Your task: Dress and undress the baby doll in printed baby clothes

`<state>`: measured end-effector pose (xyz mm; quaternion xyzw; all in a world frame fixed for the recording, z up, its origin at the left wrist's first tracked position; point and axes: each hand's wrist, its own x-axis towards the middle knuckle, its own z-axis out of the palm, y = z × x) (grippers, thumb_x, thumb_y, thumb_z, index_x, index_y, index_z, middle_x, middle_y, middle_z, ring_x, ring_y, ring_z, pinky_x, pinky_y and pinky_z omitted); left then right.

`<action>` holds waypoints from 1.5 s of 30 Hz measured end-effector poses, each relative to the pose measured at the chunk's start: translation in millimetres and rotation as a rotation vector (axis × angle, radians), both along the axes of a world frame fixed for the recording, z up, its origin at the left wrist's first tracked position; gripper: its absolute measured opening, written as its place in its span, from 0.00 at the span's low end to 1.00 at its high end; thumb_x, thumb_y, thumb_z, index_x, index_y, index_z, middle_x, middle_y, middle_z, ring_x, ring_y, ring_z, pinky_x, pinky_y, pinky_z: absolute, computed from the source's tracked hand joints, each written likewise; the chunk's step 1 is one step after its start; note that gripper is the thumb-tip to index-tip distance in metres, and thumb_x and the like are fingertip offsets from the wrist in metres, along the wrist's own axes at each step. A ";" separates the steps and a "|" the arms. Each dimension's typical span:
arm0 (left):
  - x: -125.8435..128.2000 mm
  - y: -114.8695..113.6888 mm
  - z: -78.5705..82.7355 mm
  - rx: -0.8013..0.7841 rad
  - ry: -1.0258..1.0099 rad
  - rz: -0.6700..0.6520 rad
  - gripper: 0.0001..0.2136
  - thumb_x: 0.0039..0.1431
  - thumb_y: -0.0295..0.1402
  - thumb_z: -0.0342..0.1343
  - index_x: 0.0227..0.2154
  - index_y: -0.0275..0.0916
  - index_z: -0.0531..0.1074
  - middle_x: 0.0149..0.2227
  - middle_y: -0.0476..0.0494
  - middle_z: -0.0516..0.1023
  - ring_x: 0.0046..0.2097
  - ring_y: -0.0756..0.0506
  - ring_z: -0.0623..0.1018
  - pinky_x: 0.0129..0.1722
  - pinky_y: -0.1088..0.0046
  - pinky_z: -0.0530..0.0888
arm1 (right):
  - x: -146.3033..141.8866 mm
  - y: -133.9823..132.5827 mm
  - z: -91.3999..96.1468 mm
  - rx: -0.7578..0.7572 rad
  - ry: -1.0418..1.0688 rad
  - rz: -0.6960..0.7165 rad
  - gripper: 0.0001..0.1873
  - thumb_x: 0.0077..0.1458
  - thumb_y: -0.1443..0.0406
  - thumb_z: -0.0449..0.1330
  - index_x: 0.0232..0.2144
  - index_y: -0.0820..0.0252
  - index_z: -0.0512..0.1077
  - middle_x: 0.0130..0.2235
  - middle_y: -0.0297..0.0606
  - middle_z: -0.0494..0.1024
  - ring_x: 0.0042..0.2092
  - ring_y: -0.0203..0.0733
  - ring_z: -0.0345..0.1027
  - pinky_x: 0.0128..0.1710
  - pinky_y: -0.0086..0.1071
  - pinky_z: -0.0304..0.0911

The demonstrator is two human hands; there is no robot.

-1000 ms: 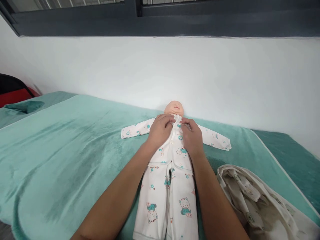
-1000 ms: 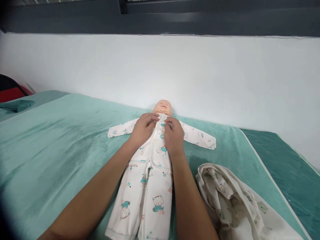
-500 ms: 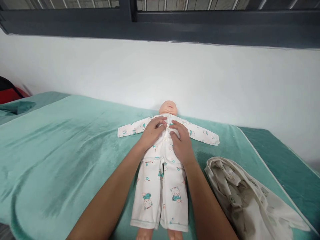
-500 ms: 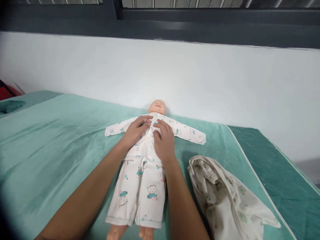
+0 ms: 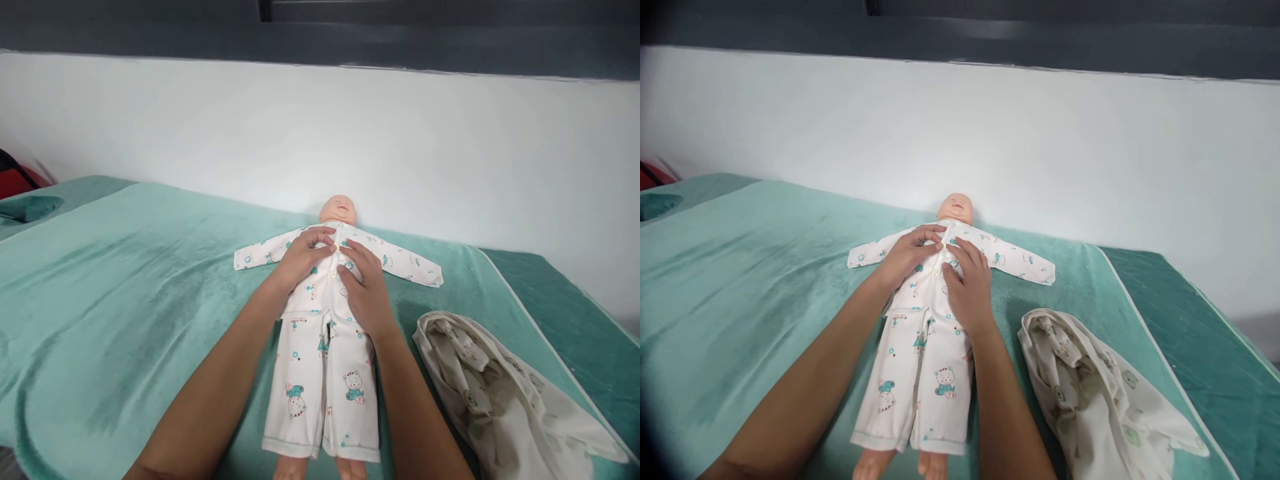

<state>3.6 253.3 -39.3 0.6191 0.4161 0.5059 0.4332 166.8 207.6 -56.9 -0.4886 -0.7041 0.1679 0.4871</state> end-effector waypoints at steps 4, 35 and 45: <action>-2.9 0.6 1.8 -0.039 -0.042 -0.065 0.05 0.54 0.37 0.62 0.29 0.43 0.75 0.60 0.48 0.72 0.64 0.41 0.68 0.65 0.57 0.63 | -0.3 0.6 -0.1 -0.003 0.012 0.001 0.16 0.62 0.62 0.56 0.51 0.47 0.75 0.61 0.36 0.72 0.64 0.47 0.59 0.66 0.51 0.52; 15.8 -10.7 5.1 0.245 0.271 0.256 0.04 0.55 0.26 0.56 0.28 0.42 0.71 0.48 0.44 0.78 0.55 0.43 0.73 0.55 0.63 0.70 | 1.0 1.7 0.8 -0.007 -0.006 0.007 0.19 0.63 0.63 0.55 0.53 0.44 0.78 0.62 0.31 0.72 0.65 0.47 0.59 0.67 0.52 0.53; 9.1 -16.9 4.6 0.164 0.107 0.172 0.07 0.61 0.33 0.54 0.30 0.41 0.76 0.49 0.45 0.79 0.54 0.44 0.75 0.56 0.64 0.69 | 1.7 3.5 4.2 -0.042 -0.051 0.035 0.20 0.64 0.63 0.54 0.53 0.43 0.77 0.63 0.29 0.71 0.67 0.47 0.56 0.68 0.53 0.50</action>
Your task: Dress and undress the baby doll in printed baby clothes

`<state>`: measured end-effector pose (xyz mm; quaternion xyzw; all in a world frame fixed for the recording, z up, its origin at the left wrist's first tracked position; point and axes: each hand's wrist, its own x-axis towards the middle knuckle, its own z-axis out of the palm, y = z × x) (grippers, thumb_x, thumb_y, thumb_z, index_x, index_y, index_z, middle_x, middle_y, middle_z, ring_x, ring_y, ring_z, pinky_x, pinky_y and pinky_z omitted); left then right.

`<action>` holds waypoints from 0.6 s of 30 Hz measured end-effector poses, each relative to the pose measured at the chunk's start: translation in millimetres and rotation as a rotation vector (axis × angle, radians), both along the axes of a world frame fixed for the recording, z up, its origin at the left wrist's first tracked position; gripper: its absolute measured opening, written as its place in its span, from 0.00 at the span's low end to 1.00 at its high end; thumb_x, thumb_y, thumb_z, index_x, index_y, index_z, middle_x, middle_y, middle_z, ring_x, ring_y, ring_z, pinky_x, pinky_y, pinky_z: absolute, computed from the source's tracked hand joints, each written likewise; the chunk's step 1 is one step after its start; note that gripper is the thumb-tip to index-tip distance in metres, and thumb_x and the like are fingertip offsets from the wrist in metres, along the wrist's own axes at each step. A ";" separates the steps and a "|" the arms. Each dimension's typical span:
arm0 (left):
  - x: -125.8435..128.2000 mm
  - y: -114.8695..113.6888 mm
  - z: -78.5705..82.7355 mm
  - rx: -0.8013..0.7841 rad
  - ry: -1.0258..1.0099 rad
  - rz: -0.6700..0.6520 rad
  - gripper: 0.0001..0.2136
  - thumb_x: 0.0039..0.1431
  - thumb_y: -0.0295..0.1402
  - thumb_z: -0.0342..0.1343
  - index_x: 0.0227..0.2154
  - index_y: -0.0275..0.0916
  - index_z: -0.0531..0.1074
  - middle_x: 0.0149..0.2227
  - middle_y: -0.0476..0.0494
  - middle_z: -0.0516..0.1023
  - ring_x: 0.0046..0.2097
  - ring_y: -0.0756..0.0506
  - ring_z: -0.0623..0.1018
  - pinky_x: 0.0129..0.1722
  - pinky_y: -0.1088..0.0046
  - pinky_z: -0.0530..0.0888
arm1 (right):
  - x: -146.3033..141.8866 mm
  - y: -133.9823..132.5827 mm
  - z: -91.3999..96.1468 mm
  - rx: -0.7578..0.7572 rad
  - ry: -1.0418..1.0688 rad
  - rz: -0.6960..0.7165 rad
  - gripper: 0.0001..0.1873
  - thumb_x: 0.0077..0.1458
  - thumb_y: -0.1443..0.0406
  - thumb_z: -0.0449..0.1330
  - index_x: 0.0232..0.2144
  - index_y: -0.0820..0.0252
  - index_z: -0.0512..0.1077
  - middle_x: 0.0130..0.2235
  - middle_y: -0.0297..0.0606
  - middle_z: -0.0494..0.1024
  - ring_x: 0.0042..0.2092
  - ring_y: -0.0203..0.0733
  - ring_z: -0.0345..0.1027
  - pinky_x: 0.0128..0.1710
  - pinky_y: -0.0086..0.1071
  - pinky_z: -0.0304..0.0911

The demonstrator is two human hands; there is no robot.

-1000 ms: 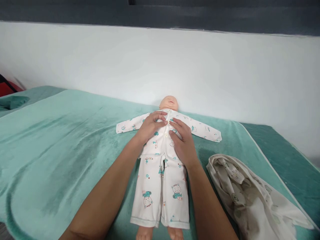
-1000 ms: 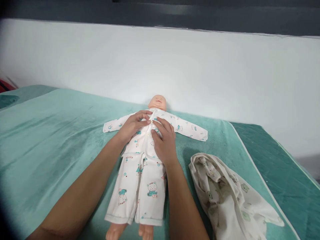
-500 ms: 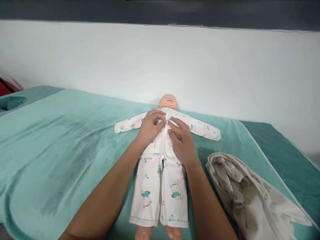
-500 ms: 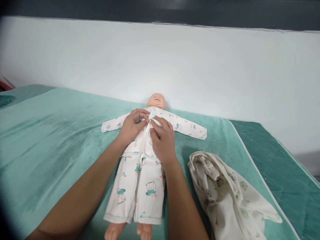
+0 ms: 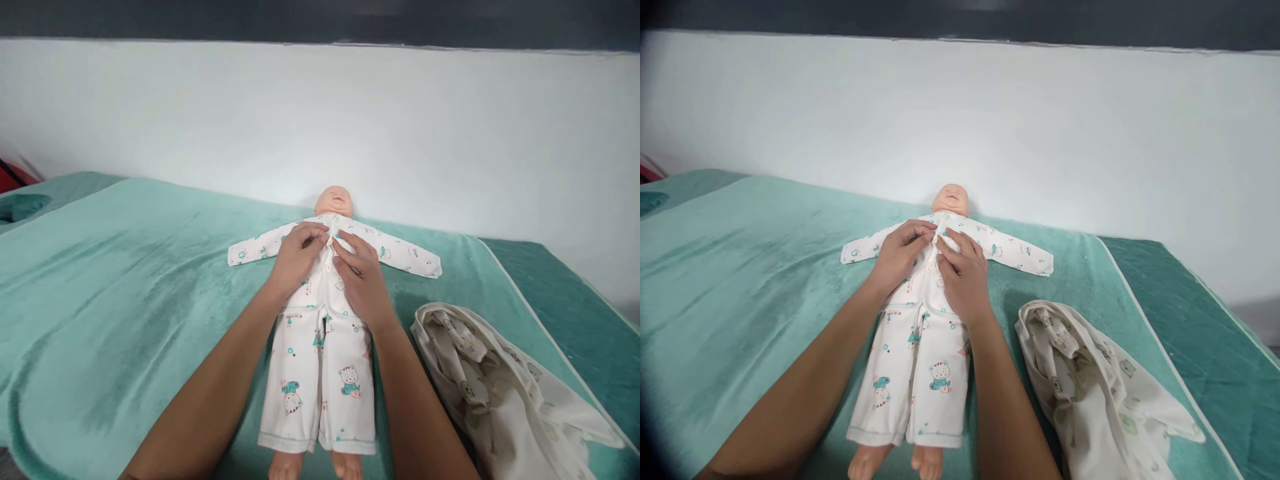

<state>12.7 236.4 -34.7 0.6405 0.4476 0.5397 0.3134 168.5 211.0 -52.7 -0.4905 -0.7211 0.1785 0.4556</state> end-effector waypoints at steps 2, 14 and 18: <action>-1.8 -0.9 -0.8 -0.002 -0.026 -0.009 0.07 0.62 0.34 0.55 0.31 0.42 0.78 0.49 0.46 0.79 0.54 0.44 0.75 0.58 0.64 0.68 | -1.5 -1.4 1.3 0.017 -0.043 -0.012 0.20 0.64 0.64 0.53 0.53 0.43 0.77 0.63 0.30 0.71 0.67 0.48 0.55 0.67 0.54 0.50; -7.3 -10.5 1.1 -0.052 0.121 -0.053 0.13 0.61 0.38 0.57 0.21 0.42 0.74 0.55 0.48 0.76 0.59 0.40 0.71 0.59 0.58 0.67 | 0.3 0.8 1.5 -0.030 0.371 -0.080 0.14 0.63 0.60 0.56 0.30 0.51 0.80 0.52 0.35 0.80 0.58 0.48 0.70 0.62 0.49 0.60; -20.6 -14.2 8.8 -0.148 0.208 -0.218 0.08 0.58 0.40 0.60 0.27 0.43 0.77 0.64 0.50 0.67 0.63 0.37 0.68 0.53 0.59 0.72 | -0.5 -1.6 4.6 -0.052 0.350 -0.077 0.17 0.64 0.58 0.56 0.25 0.51 0.79 0.53 0.34 0.80 0.59 0.48 0.69 0.63 0.51 0.58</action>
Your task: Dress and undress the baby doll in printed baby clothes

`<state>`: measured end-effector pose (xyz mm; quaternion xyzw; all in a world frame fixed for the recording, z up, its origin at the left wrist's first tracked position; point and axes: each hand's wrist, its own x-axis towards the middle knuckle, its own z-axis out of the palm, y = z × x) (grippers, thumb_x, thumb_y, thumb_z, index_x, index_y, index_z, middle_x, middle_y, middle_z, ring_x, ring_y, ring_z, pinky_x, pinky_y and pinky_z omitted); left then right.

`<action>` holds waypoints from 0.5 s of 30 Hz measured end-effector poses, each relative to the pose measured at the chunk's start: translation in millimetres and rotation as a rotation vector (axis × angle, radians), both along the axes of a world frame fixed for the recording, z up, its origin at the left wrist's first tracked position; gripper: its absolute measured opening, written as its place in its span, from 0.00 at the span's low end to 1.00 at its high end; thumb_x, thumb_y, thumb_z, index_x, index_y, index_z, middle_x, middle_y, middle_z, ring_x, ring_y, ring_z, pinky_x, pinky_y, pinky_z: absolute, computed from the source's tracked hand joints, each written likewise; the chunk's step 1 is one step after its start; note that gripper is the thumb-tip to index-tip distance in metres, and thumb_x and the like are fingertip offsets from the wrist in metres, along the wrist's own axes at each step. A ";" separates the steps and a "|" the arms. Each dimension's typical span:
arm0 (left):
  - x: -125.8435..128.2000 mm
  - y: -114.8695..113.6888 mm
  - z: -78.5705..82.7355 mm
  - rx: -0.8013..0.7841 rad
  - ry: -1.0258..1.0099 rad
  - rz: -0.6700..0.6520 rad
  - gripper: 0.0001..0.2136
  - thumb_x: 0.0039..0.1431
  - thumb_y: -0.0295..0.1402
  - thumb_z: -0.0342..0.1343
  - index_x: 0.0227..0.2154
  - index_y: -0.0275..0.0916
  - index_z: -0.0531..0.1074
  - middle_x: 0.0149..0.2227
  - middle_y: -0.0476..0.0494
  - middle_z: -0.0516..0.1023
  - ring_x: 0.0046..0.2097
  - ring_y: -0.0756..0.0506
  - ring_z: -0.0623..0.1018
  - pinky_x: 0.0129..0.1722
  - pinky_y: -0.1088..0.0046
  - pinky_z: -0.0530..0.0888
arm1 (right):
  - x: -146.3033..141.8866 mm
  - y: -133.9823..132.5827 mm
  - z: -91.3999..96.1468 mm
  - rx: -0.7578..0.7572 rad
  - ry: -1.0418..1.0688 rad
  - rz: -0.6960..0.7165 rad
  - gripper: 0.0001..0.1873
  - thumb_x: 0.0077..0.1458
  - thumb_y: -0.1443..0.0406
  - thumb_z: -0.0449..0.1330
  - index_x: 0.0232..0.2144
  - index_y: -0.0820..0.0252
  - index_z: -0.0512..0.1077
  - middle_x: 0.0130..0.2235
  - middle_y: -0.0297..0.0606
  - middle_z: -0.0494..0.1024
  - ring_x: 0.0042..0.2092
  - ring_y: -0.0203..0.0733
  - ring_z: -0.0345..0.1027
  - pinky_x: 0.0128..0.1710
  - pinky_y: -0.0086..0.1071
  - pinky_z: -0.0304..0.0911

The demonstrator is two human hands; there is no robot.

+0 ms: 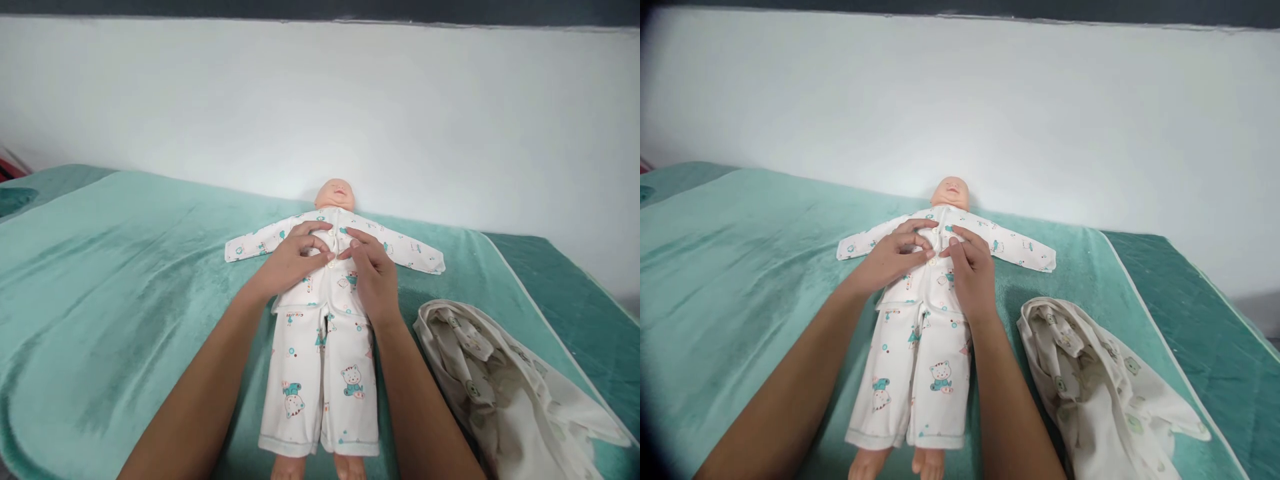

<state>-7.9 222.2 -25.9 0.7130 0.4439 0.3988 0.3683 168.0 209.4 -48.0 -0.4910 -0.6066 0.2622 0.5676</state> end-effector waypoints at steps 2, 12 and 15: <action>-7.3 -0.4 2.4 -0.041 0.034 -0.085 0.06 0.58 0.39 0.61 0.30 0.45 0.78 0.68 0.51 0.62 0.64 0.37 0.68 0.55 0.59 0.72 | -1.0 -1.4 1.4 -0.004 -0.033 0.005 0.18 0.63 0.59 0.57 0.24 0.51 0.79 0.53 0.34 0.79 0.59 0.49 0.68 0.64 0.51 0.57; -12.6 3.0 0.9 0.009 0.030 -0.158 0.05 0.56 0.37 0.62 0.28 0.44 0.76 0.67 0.50 0.62 0.69 0.37 0.60 0.66 0.54 0.61 | -2.2 -2.4 0.7 0.068 -0.234 0.047 0.17 0.62 0.60 0.58 0.22 0.50 0.77 0.56 0.30 0.78 0.63 0.48 0.63 0.64 0.53 0.56; -11.9 3.2 0.0 0.032 0.025 -0.147 0.05 0.55 0.36 0.62 0.27 0.44 0.76 0.66 0.50 0.64 0.69 0.37 0.60 0.67 0.54 0.61 | -2.0 -1.3 -1.1 0.088 -0.265 0.063 0.17 0.63 0.60 0.58 0.22 0.50 0.77 0.56 0.29 0.78 0.64 0.49 0.62 0.64 0.54 0.55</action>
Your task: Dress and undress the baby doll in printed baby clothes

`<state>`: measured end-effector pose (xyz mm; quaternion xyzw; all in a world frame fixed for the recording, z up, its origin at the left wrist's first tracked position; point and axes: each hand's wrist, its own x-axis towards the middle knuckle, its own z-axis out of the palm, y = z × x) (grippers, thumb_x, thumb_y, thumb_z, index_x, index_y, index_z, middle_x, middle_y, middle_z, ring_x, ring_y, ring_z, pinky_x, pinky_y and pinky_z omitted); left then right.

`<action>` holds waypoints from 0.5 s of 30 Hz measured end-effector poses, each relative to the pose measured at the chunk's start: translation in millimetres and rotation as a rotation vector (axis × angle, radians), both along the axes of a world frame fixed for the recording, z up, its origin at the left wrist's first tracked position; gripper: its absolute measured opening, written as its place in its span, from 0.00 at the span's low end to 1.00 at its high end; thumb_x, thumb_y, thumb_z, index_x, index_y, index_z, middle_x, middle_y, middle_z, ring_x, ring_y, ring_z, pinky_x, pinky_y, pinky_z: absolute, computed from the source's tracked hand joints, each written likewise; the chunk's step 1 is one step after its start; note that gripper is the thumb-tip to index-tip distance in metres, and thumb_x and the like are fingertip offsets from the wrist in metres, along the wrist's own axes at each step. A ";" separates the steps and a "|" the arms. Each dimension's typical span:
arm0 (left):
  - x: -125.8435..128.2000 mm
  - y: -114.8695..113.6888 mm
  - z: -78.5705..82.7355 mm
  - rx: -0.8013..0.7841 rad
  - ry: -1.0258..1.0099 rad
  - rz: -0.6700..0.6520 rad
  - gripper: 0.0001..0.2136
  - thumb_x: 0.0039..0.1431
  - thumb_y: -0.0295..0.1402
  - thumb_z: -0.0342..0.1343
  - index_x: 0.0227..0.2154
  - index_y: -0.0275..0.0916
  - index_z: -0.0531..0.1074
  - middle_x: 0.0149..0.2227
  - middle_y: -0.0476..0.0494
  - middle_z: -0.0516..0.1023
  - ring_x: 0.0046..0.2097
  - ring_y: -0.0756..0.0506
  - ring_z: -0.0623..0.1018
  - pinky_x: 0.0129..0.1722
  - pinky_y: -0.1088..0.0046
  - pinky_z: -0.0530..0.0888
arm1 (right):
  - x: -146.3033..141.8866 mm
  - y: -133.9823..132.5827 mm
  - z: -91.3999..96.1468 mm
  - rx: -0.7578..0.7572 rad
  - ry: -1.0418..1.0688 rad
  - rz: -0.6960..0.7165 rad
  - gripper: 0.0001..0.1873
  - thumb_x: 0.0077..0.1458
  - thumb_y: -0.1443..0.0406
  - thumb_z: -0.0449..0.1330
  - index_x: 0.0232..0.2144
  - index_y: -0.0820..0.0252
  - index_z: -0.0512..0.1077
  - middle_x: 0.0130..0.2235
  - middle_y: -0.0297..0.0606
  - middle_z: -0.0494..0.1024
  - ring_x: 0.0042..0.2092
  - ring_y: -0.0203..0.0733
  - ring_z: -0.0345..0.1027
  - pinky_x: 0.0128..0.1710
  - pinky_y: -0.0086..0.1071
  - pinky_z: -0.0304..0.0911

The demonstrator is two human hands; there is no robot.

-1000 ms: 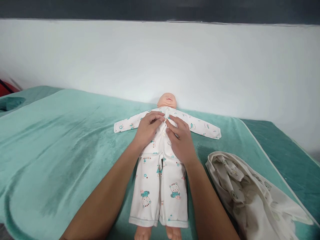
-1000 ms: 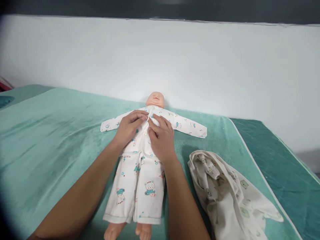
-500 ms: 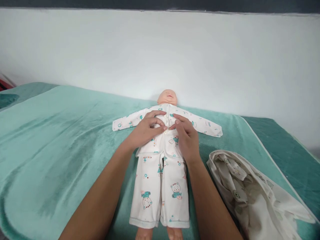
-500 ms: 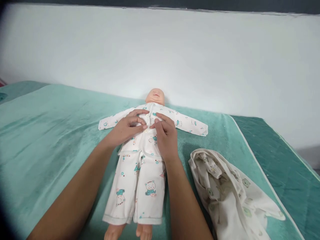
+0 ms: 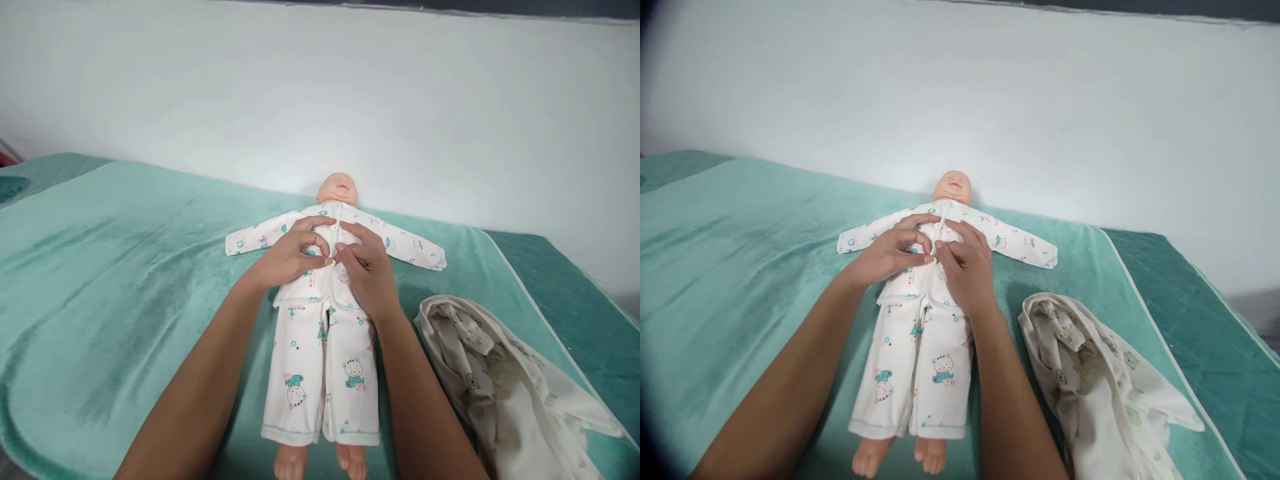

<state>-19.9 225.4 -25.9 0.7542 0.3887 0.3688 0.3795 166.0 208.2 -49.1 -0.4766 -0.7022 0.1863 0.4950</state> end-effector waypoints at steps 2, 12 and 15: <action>0.3 0.0 -0.6 0.002 -0.003 0.011 0.04 0.55 0.36 0.62 0.27 0.44 0.76 0.66 0.50 0.64 0.69 0.38 0.60 0.66 0.54 0.63 | 0.7 0.8 -0.8 0.005 -0.005 0.011 0.17 0.63 0.59 0.58 0.22 0.50 0.77 0.57 0.29 0.77 0.64 0.49 0.61 0.65 0.54 0.55; -4.2 -0.1 1.9 -0.015 0.038 0.017 0.04 0.54 0.31 0.60 0.28 0.44 0.79 0.66 0.50 0.64 0.67 0.36 0.64 0.59 0.57 0.71 | 6.0 1.4 0.9 0.001 -0.081 0.099 0.16 0.63 0.58 0.58 0.25 0.48 0.79 0.62 0.26 0.72 0.66 0.48 0.58 0.67 0.54 0.50; -5.4 0.0 0.8 -0.021 0.001 -0.025 0.04 0.56 0.34 0.61 0.29 0.46 0.81 0.67 0.51 0.63 0.69 0.37 0.62 0.64 0.55 0.66 | 6.3 2.0 1.2 0.008 -0.072 0.125 0.15 0.63 0.57 0.57 0.27 0.48 0.80 0.62 0.27 0.72 0.66 0.48 0.59 0.68 0.53 0.50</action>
